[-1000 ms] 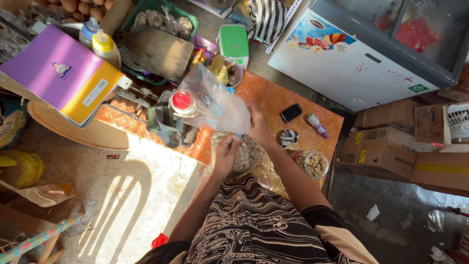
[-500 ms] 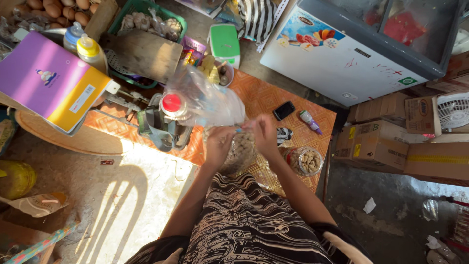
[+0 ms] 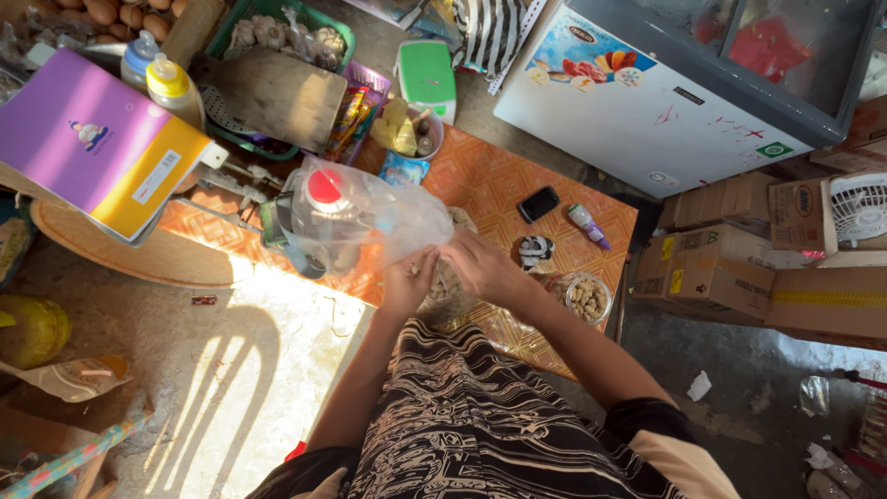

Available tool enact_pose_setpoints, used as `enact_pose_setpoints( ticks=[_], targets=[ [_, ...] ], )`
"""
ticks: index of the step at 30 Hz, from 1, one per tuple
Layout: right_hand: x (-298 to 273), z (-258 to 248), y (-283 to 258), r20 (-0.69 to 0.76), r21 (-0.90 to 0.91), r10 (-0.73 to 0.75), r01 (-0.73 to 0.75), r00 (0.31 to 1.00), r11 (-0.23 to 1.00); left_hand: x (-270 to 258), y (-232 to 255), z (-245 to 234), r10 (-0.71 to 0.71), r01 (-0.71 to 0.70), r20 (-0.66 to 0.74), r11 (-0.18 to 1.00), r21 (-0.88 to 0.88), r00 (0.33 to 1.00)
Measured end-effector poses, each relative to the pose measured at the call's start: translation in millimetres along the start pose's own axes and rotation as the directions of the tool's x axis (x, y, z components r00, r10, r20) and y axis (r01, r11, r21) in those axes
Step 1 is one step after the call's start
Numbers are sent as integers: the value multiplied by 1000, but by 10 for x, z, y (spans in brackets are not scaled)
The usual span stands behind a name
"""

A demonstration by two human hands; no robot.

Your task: The person pours peanuts from a large plastic bag into a clear glass jar on a table, then ties the large bag closed. The person then pours peanuts from the large bag into a smaller plastic bag and ties it closed.

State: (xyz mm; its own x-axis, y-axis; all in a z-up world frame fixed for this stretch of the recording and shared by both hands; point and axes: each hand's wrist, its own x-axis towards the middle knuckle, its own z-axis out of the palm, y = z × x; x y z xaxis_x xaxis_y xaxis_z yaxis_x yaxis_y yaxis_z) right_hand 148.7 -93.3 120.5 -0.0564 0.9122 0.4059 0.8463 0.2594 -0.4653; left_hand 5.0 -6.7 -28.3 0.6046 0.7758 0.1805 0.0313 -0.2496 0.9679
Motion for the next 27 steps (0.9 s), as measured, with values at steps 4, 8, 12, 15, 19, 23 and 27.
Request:
enact_pose_setpoints(
  ticks=[4, 8, 12, 15, 19, 23, 27],
  targets=[
    [25, -174, -79, 140, -243, -201, 231, 970, 942, -114, -229, 64, 200, -192, -53, 973, 126, 978],
    [-173, -217, -215, 316, -126, 77, -38, 946, 991, -390, -341, 117, 215, -217, 38, 972, 93, 976],
    [-440, -168, -252, 279, 203, 163, -224, 946, 953, -653, -255, 84, 333, -361, 185, 922, 141, 925],
    [-636, -94, -229, 193, 119, -21, -3, 981, 993, -766, -187, 149, 169, -183, 187, 981, 61, 968],
    [-665, -28, -155, 91, 25, 76, -78, 993, 997, -727, -132, 264, -331, 350, 208, 935, -61, 920],
    [-592, -27, -94, 203, -61, 64, -53, 977, 997, -625, -110, 287, -147, 154, 50, 880, -450, 988],
    [-580, 2, -39, 50, -107, -152, 156, 987, 982, -517, -94, 249, -118, 129, 52, 879, -458, 992]
  ],
)
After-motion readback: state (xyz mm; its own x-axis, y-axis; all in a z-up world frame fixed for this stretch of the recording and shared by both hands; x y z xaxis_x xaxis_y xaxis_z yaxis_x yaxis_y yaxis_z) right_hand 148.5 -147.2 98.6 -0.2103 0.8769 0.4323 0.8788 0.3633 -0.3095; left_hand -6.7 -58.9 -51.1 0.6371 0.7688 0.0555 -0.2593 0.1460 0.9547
